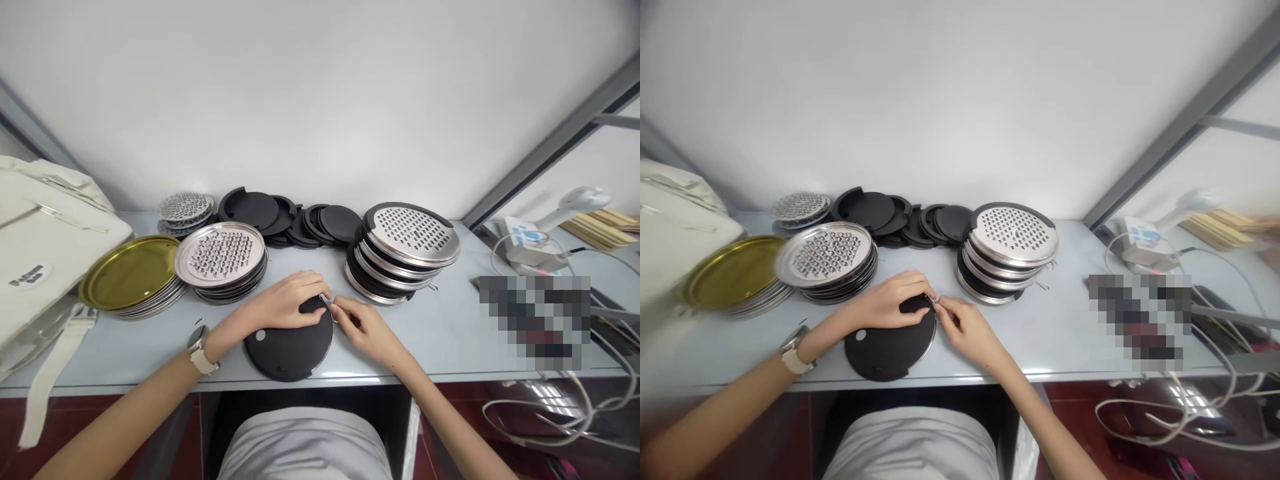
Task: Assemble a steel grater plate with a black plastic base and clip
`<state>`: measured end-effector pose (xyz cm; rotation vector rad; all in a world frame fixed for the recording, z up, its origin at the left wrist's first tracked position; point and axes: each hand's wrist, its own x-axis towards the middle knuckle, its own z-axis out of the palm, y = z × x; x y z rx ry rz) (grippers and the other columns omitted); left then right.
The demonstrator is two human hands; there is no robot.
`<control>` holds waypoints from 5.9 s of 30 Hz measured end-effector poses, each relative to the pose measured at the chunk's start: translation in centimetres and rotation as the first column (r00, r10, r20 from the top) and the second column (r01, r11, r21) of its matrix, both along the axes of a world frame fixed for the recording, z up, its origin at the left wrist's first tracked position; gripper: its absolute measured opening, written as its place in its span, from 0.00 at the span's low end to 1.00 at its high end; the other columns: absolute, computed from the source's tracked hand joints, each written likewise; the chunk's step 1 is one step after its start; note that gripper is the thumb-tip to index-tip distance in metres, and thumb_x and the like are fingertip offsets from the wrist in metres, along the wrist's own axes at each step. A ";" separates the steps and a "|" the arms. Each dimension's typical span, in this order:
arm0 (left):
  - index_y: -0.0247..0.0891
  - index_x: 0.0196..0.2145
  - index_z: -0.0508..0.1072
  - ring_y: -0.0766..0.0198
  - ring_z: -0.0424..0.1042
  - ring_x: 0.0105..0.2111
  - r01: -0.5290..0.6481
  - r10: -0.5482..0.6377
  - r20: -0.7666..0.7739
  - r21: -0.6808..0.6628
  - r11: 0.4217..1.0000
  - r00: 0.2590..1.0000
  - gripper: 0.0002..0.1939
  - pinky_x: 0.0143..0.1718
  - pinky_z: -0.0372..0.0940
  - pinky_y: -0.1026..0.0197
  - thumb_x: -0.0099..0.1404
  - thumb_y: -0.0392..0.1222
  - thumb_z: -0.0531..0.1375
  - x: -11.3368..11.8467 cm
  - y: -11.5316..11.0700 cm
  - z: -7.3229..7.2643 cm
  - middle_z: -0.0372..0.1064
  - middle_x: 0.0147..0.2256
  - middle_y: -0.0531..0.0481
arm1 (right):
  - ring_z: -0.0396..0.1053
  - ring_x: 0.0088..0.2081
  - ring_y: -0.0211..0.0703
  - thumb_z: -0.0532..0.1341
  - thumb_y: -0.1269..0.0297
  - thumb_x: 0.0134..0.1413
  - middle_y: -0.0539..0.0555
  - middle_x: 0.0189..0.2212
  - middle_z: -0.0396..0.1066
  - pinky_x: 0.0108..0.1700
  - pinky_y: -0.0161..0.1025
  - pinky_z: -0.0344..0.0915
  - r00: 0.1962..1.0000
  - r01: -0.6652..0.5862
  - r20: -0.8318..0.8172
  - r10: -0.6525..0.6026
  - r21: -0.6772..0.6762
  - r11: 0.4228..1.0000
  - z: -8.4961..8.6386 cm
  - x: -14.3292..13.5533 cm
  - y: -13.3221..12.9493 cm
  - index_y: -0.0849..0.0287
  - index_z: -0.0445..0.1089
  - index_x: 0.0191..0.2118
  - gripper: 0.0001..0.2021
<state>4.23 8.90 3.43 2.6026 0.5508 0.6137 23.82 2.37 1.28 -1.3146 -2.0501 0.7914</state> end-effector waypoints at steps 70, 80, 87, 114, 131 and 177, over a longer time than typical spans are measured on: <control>0.37 0.25 0.65 0.60 0.64 0.28 -0.137 0.146 -0.282 0.051 0.989 0.948 0.11 0.27 0.57 0.59 0.57 0.48 0.56 0.3 0.6 -0.4 0.65 0.25 0.50 | 0.56 0.28 0.41 0.46 0.70 0.62 0.50 0.24 0.57 0.31 0.39 0.51 0.967 0.000 0.256 -0.006 0.024 1.000 -1.0 -0.9 0.7 0.57 0.51 0.29 0.09; 0.36 0.21 0.69 0.61 0.68 0.23 -0.124 0.152 -0.241 0.129 0.984 0.959 0.14 0.25 0.59 0.60 0.58 0.47 0.56 0.2 0.6 -1.0 0.67 0.21 0.49 | 0.56 0.28 0.41 0.45 0.71 0.62 0.51 0.25 0.58 0.32 0.40 0.52 0.970 -0.033 0.241 0.032 0.000 0.999 -0.9 -0.8 0.9 0.57 0.52 0.29 0.09; 0.36 0.20 0.70 0.62 0.68 0.23 -0.091 0.129 -0.215 0.177 0.980 0.968 0.14 0.24 0.59 0.62 0.60 0.45 0.56 0.2 0.5 -1.2 0.68 0.21 0.49 | 0.56 0.28 0.42 0.45 0.70 0.63 0.51 0.25 0.57 0.32 0.40 0.51 0.970 -0.032 0.243 0.035 -0.017 0.999 -0.8 -0.7 0.7 0.57 0.51 0.29 0.09; 0.37 0.21 0.69 0.63 0.67 0.23 -0.093 0.116 -0.216 0.113 0.989 0.970 0.14 0.25 0.59 0.60 0.61 0.44 0.55 0.3 0.5 -1.4 0.68 0.21 0.51 | 0.54 0.26 0.39 0.48 0.70 0.61 0.48 0.22 0.54 0.30 0.38 0.49 0.975 -0.007 0.220 0.009 -0.010 1.000 -1.0 -0.7 0.7 0.56 0.47 0.26 0.12; 0.36 0.19 0.68 0.64 0.65 0.21 -0.098 0.118 -0.140 0.143 0.985 0.983 0.14 0.23 0.57 0.61 0.60 0.42 0.56 0.5 0.5 -1.2 0.66 0.19 0.51 | 0.53 0.24 0.37 0.49 0.70 0.60 0.47 0.21 0.53 0.29 0.37 0.48 0.973 -0.008 0.231 -0.005 0.055 0.998 -1.2 -0.8 0.6 0.56 0.48 0.26 0.11; 0.36 0.19 0.70 0.63 0.65 0.21 -0.142 0.167 -0.131 0.176 0.974 0.977 0.13 0.23 0.55 0.61 0.60 0.42 0.56 0.6 0.1 -1.4 0.67 0.19 0.51 | 0.54 0.23 0.36 0.49 0.70 0.60 0.46 0.20 0.54 0.28 0.36 0.47 0.975 0.015 0.222 -0.023 0.039 0.999 -1.4 -0.8 0.7 0.56 0.47 0.26 0.12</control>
